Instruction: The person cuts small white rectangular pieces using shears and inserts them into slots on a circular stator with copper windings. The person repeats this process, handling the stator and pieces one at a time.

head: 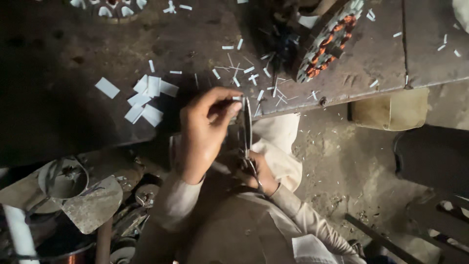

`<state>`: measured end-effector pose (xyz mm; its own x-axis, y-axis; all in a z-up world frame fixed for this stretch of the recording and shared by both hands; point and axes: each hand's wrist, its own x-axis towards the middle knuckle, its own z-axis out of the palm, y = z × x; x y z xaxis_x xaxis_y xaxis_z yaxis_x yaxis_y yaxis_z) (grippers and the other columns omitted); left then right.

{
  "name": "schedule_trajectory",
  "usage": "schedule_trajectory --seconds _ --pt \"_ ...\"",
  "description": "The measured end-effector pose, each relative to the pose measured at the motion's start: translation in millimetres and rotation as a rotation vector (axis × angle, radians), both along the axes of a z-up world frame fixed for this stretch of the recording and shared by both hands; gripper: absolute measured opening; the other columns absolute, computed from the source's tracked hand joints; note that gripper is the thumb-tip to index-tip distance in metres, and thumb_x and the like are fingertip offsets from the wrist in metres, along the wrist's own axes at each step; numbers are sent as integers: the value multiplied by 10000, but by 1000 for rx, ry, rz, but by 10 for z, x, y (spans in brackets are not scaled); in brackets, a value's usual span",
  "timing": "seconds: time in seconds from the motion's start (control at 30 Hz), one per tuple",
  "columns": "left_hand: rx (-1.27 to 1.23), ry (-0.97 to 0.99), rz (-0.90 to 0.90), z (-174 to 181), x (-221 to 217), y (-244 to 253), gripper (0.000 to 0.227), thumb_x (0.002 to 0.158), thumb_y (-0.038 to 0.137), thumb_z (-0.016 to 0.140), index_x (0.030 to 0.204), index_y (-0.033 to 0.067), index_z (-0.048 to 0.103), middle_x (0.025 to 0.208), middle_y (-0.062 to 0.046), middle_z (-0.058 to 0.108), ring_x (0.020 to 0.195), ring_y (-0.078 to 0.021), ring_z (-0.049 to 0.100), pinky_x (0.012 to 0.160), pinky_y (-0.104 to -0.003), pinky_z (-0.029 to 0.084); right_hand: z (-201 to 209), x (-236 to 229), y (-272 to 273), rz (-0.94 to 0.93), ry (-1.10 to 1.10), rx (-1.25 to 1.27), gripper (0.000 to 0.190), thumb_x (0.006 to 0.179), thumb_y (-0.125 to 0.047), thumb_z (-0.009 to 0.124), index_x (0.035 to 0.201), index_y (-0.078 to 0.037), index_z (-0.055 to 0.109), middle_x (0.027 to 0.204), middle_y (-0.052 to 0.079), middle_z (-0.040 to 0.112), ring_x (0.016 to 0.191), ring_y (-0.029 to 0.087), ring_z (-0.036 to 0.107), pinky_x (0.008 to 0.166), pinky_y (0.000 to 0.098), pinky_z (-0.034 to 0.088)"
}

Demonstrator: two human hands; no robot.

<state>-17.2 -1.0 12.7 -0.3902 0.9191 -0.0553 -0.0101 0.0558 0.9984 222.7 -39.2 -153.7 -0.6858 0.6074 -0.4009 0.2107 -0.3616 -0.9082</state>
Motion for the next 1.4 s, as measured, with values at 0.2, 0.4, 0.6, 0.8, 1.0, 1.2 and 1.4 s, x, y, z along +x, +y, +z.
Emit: schedule_trajectory --seconds 0.2,0.4,0.6,0.8,1.0,1.2,1.4 --pt "39 -14 20 -98 58 14 144 953 -3 722 1095 6 701 991 -57 757 880 -64 694 758 -214 563 -192 143 67 63 46 96 143 817 -51 716 940 -2 662 833 21 638 763 99 598 674 272 487" --pt "133 -32 80 -200 148 -78 124 973 -7 734 1089 -5 691 1026 -53 748 921 -56 683 799 -209 552 84 -35 127 66 -37 69 264 829 -48 693 1092 -23 690 904 31 718 809 102 658 719 260 526" --pt "168 -289 157 -257 227 -229 282 952 -2 726 1213 24 624 1050 -30 709 911 -57 695 813 -199 560 296 -171 132 -16 61 131 474 861 -71 740 1297 -53 557 1138 54 717 1060 125 666 962 290 519" --pt "171 -208 216 -418 394 -313 205 1008 -20 690 1213 -18 683 1167 -66 736 1024 -63 672 906 -201 544 92 -230 125 -121 7 324 370 820 -7 747 1124 -38 540 911 3 573 844 105 562 749 270 475" --pt "156 -121 258 -523 426 -306 186 985 -29 712 1169 -18 691 1098 -38 751 984 -55 678 871 -201 543 -37 -339 174 -175 -1 296 302 781 -12 723 944 -66 475 726 -31 465 636 73 449 556 258 372" --pt "122 -85 261 -471 425 -325 152 978 -11 730 1129 -7 718 1048 -12 749 895 -11 625 769 -170 494 -56 -303 187 -155 -13 525 276 760 -44 734 901 -55 497 704 6 479 629 100 458 579 276 403" --pt "83 -89 253 -384 407 -320 143 967 18 751 1108 5 734 982 21 735 806 18 563 676 -150 423 -11 -308 186 -167 23 496 170 787 -48 704 794 -45 534 668 13 559 611 114 528 588 291 457"
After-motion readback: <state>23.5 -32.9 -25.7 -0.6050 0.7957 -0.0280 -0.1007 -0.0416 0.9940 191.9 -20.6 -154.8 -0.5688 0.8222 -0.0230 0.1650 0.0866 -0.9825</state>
